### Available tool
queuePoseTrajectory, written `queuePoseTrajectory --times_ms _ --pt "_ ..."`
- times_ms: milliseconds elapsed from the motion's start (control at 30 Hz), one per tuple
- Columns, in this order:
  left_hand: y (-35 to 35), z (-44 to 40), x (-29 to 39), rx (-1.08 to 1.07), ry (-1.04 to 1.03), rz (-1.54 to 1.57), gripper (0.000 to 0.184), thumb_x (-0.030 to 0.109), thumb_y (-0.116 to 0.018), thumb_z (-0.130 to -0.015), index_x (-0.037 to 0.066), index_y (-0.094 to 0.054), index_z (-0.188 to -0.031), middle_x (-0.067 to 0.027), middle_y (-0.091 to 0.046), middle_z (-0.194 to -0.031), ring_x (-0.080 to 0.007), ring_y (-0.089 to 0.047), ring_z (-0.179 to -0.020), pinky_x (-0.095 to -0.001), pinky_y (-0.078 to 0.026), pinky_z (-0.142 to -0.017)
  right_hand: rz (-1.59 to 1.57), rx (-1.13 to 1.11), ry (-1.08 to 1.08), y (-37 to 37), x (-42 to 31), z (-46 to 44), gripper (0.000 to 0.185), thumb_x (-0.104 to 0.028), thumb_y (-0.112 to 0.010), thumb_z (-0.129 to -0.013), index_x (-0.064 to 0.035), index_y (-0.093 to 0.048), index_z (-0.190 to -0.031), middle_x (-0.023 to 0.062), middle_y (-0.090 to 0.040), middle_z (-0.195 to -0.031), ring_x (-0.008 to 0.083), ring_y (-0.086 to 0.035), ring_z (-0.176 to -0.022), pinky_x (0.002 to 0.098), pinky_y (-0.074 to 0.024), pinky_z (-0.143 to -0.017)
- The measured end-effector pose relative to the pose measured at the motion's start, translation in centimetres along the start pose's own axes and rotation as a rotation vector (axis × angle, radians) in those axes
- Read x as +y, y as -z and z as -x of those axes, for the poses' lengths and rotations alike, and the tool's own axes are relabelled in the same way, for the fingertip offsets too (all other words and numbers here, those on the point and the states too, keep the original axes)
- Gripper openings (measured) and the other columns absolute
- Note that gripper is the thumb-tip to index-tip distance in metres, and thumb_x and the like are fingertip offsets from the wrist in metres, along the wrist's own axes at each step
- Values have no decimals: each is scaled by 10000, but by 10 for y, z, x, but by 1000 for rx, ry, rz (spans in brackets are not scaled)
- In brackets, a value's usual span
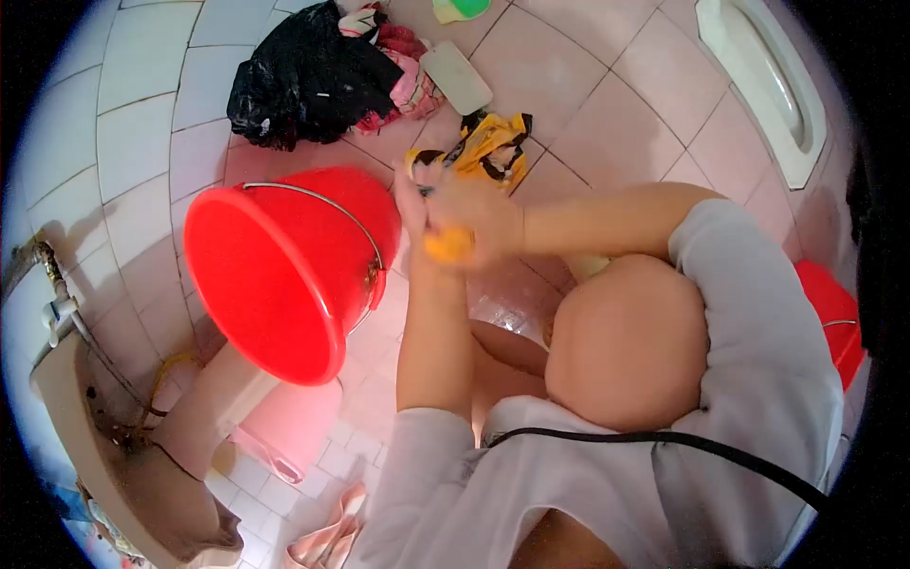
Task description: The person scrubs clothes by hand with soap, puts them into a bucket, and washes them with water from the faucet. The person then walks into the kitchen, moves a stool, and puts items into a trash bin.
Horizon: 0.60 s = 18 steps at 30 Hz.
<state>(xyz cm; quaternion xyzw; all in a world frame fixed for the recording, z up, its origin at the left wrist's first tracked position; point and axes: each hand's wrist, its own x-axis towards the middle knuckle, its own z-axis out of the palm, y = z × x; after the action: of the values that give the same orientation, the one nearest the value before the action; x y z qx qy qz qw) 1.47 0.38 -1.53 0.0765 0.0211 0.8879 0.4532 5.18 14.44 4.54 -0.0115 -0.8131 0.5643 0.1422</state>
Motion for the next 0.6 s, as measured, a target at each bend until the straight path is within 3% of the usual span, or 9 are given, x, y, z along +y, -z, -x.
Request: queuePoseTrajectory --times_ms 67,100,200,233,300,400,433,500,600 --pt "-53 -17 -25 1125 -257 -229 417 460 -391 -873 105 -528 -1043 -79 -569 -1002 -245 -557 -928 -407 -463 -787 -26 -22 -11 -4 -1 5 279 -282 -683 -628 -73 -552 -758 109 -574 -738 293 -552 -661 360 -443 -592" --pt "-67 -29 -35 1196 -239 -255 395 433 -402 -869 99 -536 -1034 -74 -570 -1011 -227 -559 -913 -405 -465 -778 -125 -39 -260 1 5 -7 287 -279 -688 -631 -71 -546 -768 102 -573 -740 290 -560 -676 354 -444 -600" --pt "-86 -44 -43 1222 -245 -178 314 387 -437 -851 110 -554 -940 -42 -583 -932 -201 -565 -841 -368 -469 -722 -71 104 -118 -3 2 -1 284 -264 -694 -628 -70 -550 -777 108 -573 -745 287 -566 -699 350 -449 -616" --pt "-73 -31 -37 1227 -242 -173 314 387 -437 -851 110 -554 -940 -42 -583 -932 -201 -565 -841 -368 -469 -722 -67 37 -44 -4 -2 6 285 -262 -698 -630 -71 -557 -787 115 -572 -750 288 -569 -716 344 -454 -637" --pt "-27 13 -11 714 -85 -192 280 368 -446 -836 106 -543 -840 -26 -577 -835 -204 -564 -792 -363 -465 -724 -6 23 293 3 -42 20 283 -257 -700 -623 -77 -560 -790 120 -572 -751 285 -574 -735 340 -458 -649" --pt "5 25 2 610 -197 -1 306 387 -437 -844 104 -515 -760 -17 -556 -760 -205 -555 -745 -368 -462 -706 -84 -103 527 3 -38 9 297 -274 -708 -614 -84 -561 -789 120 -573 -743 282 -584 -731 341 -465 -638" --pt "-53 -1 -17 888 -182 -281 331 367 -405 -860 67 -538 -816 -44 -578 -806 -226 -569 -790 -370 -464 -748 -85 -101 520 -1 -26 3 297 -274 -708 -614 -84 -561 -789 120 -573 -743 282 -584 -731 341 -465 -638" --pt "-68 -31 -32 1008 -253 -238 331 360 -402 -860 63 -548 -848 -53 -588 -825 -233 -576 -815 -371 -467 -760 -190 -150 -291 -6 5 -16 306 -286 -707 -615 -83 -560 -791 124 -576 -738 279 -589 -708 345 -469 -623" --pt "-65 -33 -32 1133 -286 -152 346 349 -403 -851 57 -564 -947 -89 -601 -916 -255 -577 -899 -387 -476 -791 -78 32 -113 -5 6 -9 294 -284 -698 -625 -84 -563 -793 126 -580 -739 280 -587 -677 343 -477 -620"
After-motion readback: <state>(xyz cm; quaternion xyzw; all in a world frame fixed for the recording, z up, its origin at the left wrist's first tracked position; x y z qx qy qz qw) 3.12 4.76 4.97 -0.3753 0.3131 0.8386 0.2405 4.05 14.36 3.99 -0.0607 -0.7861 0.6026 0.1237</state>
